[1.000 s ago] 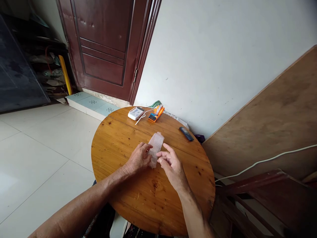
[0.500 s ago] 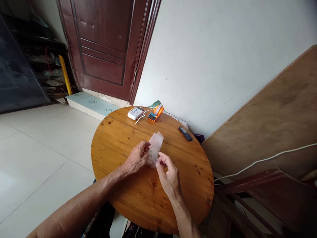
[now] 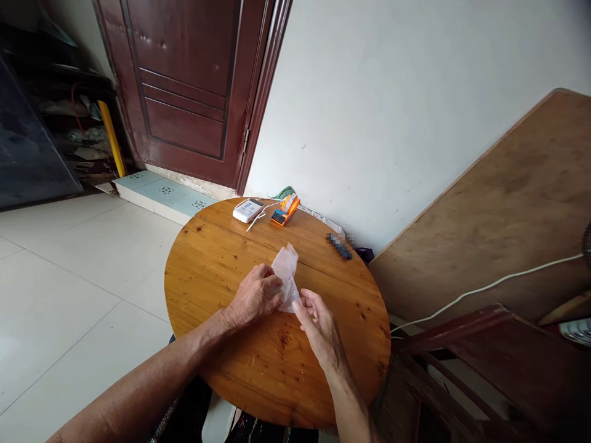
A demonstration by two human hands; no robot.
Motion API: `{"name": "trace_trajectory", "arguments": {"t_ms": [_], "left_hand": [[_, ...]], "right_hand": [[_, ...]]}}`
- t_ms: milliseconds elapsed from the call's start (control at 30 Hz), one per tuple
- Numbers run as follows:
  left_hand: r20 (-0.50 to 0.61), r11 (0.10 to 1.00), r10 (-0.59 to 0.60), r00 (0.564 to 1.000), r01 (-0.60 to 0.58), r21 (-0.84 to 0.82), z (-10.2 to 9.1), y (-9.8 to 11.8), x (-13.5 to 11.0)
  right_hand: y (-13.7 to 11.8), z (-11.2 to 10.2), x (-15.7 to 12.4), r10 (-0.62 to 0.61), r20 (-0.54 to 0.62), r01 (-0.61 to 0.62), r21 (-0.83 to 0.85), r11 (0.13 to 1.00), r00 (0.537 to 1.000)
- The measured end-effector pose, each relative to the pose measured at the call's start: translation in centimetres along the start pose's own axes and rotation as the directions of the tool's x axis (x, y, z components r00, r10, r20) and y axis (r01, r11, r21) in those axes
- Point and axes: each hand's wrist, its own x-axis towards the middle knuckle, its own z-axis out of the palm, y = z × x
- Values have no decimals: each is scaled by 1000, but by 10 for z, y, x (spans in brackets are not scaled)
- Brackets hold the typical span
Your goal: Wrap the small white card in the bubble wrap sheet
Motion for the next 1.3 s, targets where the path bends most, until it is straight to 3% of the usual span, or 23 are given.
{"name": "trace_trajectory", "arguments": {"t_ms": [233, 433, 900, 1100, 1300], "left_hand": [[-33, 990, 109, 993, -105, 97, 1, -1, 0], [-25, 990, 115, 993, -113, 82, 1, 2, 0], [21, 975, 112, 993, -114, 188, -5, 9, 0], [-3, 979, 95, 995, -93, 179, 0, 10, -3], [-2, 972, 116, 993, -113, 207, 1, 14, -4]], "right_hand": [[6, 11, 30, -90, -27, 79, -280, 957, 996], [26, 6, 41, 0, 12, 3, -265, 964, 1000], [19, 9, 45, -5, 41, 20, -358, 934, 999], [18, 13, 44, -16, -23, 10, -251, 968, 1000], [5, 16, 37, 133, 0, -133, 109, 985, 991]]}}
